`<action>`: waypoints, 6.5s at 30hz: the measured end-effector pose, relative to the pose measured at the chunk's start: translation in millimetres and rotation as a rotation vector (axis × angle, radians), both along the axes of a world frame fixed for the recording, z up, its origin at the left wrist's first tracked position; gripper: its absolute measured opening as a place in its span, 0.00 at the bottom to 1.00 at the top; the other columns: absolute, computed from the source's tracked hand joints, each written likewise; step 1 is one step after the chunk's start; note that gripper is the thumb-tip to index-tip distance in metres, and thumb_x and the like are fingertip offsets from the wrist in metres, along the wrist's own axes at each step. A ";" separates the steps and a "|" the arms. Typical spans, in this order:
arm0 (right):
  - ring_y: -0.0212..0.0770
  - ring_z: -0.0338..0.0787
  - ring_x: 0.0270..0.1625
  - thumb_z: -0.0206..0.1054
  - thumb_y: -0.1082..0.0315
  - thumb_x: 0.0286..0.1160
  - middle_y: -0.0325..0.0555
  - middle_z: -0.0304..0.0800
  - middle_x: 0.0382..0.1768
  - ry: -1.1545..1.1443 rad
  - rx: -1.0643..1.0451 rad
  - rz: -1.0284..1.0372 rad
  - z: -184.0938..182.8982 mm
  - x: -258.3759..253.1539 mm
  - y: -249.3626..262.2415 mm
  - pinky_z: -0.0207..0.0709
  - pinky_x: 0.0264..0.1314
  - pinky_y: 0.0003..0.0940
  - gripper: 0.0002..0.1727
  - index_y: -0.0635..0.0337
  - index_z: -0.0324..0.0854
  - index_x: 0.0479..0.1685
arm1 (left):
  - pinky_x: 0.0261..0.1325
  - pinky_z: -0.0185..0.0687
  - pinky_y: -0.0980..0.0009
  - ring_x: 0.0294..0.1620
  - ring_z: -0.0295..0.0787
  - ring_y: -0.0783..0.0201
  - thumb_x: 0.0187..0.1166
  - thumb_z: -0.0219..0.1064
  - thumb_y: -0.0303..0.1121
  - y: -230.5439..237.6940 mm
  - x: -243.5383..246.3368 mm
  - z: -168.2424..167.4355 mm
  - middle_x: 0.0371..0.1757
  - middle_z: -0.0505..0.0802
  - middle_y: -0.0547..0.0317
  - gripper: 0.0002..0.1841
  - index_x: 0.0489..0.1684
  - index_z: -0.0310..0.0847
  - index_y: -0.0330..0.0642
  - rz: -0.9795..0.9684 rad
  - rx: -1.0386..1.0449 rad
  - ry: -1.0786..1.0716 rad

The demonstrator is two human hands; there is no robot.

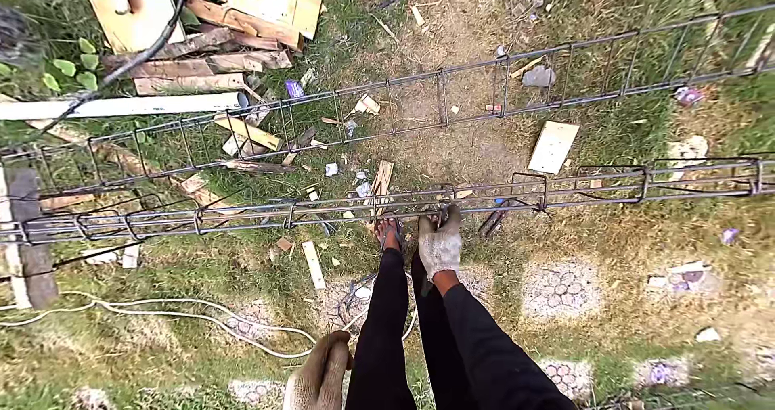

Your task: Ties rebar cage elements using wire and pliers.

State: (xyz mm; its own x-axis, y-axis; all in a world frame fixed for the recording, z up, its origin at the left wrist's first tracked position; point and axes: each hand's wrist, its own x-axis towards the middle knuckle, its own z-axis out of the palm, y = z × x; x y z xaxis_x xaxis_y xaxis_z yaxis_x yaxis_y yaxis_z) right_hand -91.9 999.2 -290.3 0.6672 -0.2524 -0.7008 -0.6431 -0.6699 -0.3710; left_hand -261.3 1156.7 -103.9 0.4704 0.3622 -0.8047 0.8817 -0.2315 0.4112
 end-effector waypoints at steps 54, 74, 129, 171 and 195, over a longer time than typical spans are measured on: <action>0.85 0.65 0.80 0.63 0.44 0.77 0.77 0.63 0.82 -0.358 -0.473 0.216 19.0 229.8 -383.2 0.61 0.66 0.89 0.41 0.57 0.64 0.88 | 0.25 0.81 0.69 0.22 0.83 0.69 0.90 0.54 0.44 -189.6 209.8 -38.4 0.32 0.92 0.68 0.16 0.55 0.89 0.50 -0.171 -0.215 -0.097; 0.34 0.95 0.51 0.65 0.68 0.80 0.47 0.95 0.58 -0.352 0.385 -0.326 189.9 121.4 -227.7 0.91 0.56 0.37 0.21 0.65 0.84 0.70 | 0.51 0.91 0.58 0.43 0.93 0.65 0.87 0.60 0.35 -240.3 277.6 6.3 0.42 0.96 0.56 0.13 0.56 0.89 0.40 -0.538 -0.384 -0.317; 0.59 0.93 0.55 0.61 0.60 0.83 0.50 0.94 0.50 0.292 0.006 1.504 0.6 292.0 -262.1 0.84 0.53 0.69 0.13 0.41 0.90 0.57 | 0.59 0.87 0.54 0.51 0.91 0.63 0.82 0.62 0.38 -236.8 345.7 -236.1 0.58 0.92 0.59 0.20 0.73 0.83 0.56 -0.540 -0.299 -0.359; 0.72 0.87 0.58 0.62 0.59 0.86 0.73 0.87 0.50 0.310 -0.199 2.105 -58.0 316.2 -153.1 0.76 0.55 0.71 0.22 0.78 0.83 0.48 | 0.82 0.56 0.36 0.74 0.79 0.45 0.62 0.75 0.51 -320.7 316.3 -204.4 0.67 0.89 0.52 0.26 0.59 0.86 0.50 -0.496 0.421 -0.131; 0.40 0.92 0.48 0.66 0.65 0.76 0.41 0.94 0.41 0.307 0.407 1.279 -53.6 299.2 -249.1 0.83 0.55 0.50 0.08 0.49 0.93 0.43 | 0.72 0.73 0.43 0.56 0.90 0.52 0.66 0.76 0.57 -300.1 322.0 -226.7 0.49 0.95 0.55 0.26 0.54 0.86 0.48 -0.464 0.229 -0.212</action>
State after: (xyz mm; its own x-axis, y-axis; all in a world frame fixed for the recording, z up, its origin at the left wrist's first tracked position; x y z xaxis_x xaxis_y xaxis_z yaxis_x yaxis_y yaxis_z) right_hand 207.3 750.1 -343.9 0.0838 0.6708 -0.7369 0.2421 -0.7310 -0.6379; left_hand 60.7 856.6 -330.6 0.7652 0.2329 -0.6001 0.5694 -0.6798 0.4622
